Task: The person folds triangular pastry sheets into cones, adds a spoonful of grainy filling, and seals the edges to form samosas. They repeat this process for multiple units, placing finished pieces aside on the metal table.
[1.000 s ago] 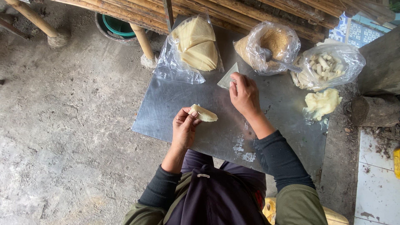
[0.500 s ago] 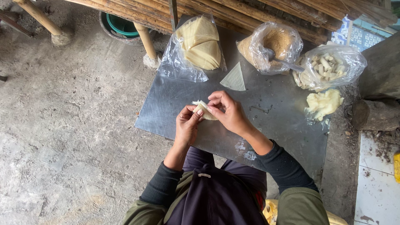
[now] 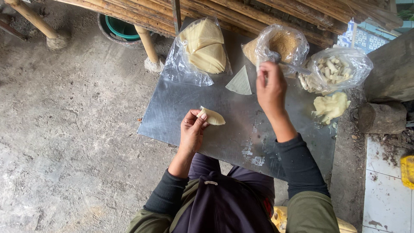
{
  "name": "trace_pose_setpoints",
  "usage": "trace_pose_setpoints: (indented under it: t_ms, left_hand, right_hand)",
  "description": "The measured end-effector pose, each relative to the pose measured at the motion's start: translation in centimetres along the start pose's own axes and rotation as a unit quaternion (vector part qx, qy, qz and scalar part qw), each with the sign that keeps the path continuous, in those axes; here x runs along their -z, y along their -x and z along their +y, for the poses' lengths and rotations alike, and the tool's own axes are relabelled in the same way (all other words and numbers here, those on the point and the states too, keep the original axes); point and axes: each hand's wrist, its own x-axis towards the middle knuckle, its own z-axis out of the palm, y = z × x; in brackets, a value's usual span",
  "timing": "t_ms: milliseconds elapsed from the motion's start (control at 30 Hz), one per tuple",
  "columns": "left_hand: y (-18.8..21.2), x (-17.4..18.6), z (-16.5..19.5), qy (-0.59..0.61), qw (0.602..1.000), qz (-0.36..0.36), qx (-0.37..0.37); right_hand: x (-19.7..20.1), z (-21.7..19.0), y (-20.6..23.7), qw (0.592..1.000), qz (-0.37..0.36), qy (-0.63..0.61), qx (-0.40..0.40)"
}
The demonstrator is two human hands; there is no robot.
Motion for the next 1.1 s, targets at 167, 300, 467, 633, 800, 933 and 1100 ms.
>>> trace_pose_setpoints:
  t_ms: [167, 300, 467, 633, 800, 933, 1100]
  left_hand:
    - [-0.1, 0.2, -0.1, 0.01, 1.0, 0.002, 0.003]
    - [0.1, 0.1, 0.1, 0.015, 1.0, -0.003, 0.012]
    - [0.3, -0.1, 0.5, 0.001, 1.0, 0.008, 0.015]
    - [0.3, -0.2, 0.6, -0.008, 1.0, 0.007, 0.015]
    - [0.4, 0.0, 0.6, -0.008, 1.0, 0.004, 0.017]
    - [0.4, 0.0, 0.5, -0.007, 1.0, 0.002, 0.016]
    - [0.2, 0.0, 0.5, -0.008, 1.0, 0.005, 0.017]
  right_hand:
    - [-2.6, -0.6, 1.6, 0.957, -0.136, 0.206, 0.153]
    - [-2.8, -1.3, 3.0, 0.956, -0.164, 0.182, 0.162]
    - [-2.9, -1.4, 2.8, 0.957, -0.174, 0.162, 0.166]
    - [-3.3, -1.1, 3.0, 0.954, -0.179, 0.146, 0.191]
    - [-3.3, -1.1, 3.2, 0.952, -0.18, 0.143, 0.204]
    - [-3.2, -1.3, 3.2, 0.95, -0.186, 0.136, 0.21]
    - [-3.1, -1.7, 3.1, 0.952, -0.185, 0.13, 0.207]
